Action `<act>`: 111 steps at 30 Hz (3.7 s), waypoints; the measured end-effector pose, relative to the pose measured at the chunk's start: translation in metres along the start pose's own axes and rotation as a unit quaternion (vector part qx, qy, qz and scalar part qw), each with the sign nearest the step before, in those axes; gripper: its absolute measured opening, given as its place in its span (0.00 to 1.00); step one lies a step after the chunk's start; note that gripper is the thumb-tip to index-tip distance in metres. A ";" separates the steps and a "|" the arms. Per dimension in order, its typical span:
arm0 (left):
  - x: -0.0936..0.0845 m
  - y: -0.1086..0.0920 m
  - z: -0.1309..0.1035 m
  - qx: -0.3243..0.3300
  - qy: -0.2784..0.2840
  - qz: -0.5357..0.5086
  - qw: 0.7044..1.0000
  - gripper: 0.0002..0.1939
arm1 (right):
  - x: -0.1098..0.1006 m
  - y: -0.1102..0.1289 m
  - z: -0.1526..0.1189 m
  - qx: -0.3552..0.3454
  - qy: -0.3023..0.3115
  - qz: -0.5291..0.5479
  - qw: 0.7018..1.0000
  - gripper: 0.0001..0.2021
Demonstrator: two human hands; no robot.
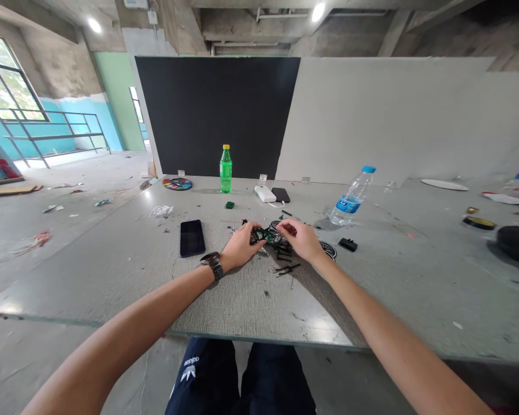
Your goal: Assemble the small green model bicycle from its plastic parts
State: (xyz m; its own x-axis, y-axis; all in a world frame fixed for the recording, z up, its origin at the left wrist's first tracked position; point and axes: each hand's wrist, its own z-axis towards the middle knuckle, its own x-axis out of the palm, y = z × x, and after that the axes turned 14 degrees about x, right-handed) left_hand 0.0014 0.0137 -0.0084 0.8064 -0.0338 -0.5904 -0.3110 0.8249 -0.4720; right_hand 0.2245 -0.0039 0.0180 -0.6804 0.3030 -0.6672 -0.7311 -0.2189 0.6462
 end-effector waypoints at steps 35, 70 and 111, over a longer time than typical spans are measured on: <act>-0.004 -0.007 -0.001 -0.018 -0.019 -0.032 0.999 0.23 | 0.008 0.021 -0.012 -0.028 0.064 0.097 0.993 0.18; -0.004 0.003 0.001 -0.066 -0.110 -0.092 0.988 0.18 | 0.004 0.017 -0.011 -0.197 -0.051 -0.003 0.979 0.06; -0.005 0.014 0.002 -0.152 -0.100 -0.444 0.878 0.37 | 0.007 0.017 -0.014 -0.161 -0.040 -0.046 0.985 0.16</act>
State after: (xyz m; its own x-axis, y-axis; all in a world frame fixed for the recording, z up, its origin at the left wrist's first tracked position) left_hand -0.0058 0.0260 -0.0109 0.8620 -0.4612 0.2105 0.3886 0.3344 -0.8586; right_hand 0.2062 -0.0187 0.0189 -0.6137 0.4043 -0.6781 -0.7761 -0.4668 0.4241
